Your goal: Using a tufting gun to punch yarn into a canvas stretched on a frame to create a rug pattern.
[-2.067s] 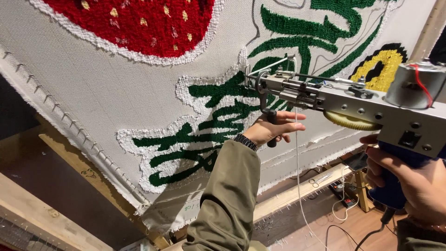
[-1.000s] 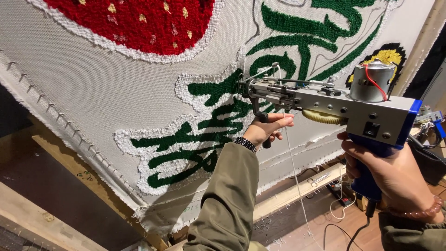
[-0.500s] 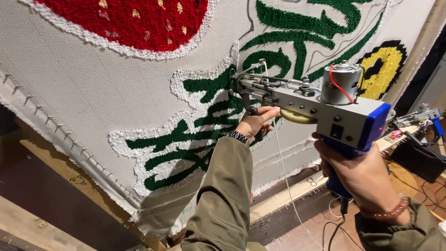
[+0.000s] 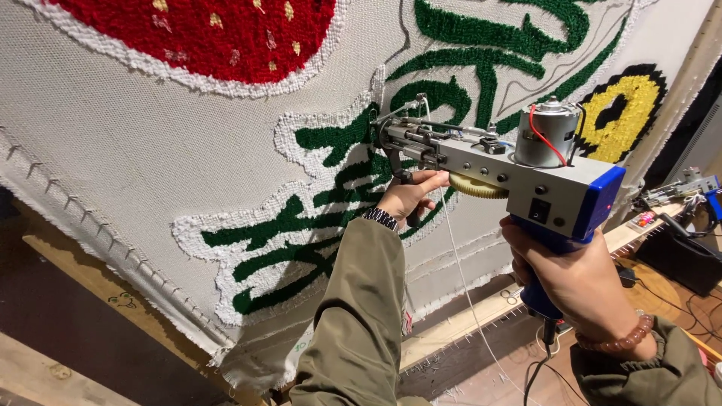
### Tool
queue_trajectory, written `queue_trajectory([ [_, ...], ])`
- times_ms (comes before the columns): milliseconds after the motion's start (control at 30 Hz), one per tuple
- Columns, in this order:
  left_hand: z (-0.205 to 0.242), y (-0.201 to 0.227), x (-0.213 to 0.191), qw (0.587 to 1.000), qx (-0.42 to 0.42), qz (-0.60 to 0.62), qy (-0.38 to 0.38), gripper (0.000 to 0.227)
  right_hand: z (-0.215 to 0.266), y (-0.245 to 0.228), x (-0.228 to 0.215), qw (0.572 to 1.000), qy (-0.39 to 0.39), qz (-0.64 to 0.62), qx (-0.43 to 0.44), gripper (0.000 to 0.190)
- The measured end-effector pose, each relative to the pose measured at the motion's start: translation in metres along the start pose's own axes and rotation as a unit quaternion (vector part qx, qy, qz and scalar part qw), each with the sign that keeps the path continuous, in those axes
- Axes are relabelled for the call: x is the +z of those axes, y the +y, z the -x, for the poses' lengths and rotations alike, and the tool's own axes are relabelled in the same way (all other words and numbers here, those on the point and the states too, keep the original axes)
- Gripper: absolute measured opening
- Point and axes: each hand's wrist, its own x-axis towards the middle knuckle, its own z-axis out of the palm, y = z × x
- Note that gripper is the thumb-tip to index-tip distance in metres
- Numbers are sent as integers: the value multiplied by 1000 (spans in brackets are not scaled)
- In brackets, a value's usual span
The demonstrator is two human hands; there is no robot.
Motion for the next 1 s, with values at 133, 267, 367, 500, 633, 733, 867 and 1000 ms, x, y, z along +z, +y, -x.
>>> queue_trajectory([
  [133,-3,1,-1,1000,4,-20,0,48,2,-4,1,1000,1,-12,11,88],
  [267,-4,1,0,999,20,-26,-4,46,14,-24,2,984,-30,-172,-21,60],
  [367,-3,0,3,999,34,-26,-22,38,23,-33,-3,964,-60,-257,-24,43],
  [500,16,10,12,996,37,-46,-66,47,30,-35,-13,950,-52,-307,4,51],
  [633,27,10,31,994,65,-55,-72,52,30,-13,-33,947,-61,-315,-26,47],
  [733,29,5,42,996,41,-13,-78,59,31,0,-47,936,-67,-337,-79,35],
  [867,37,-1,53,990,60,-44,-116,47,39,17,-63,920,-94,-362,-114,37],
  [1000,46,10,64,984,90,-112,-100,45,59,-2,-79,926,-100,-341,-127,43],
])
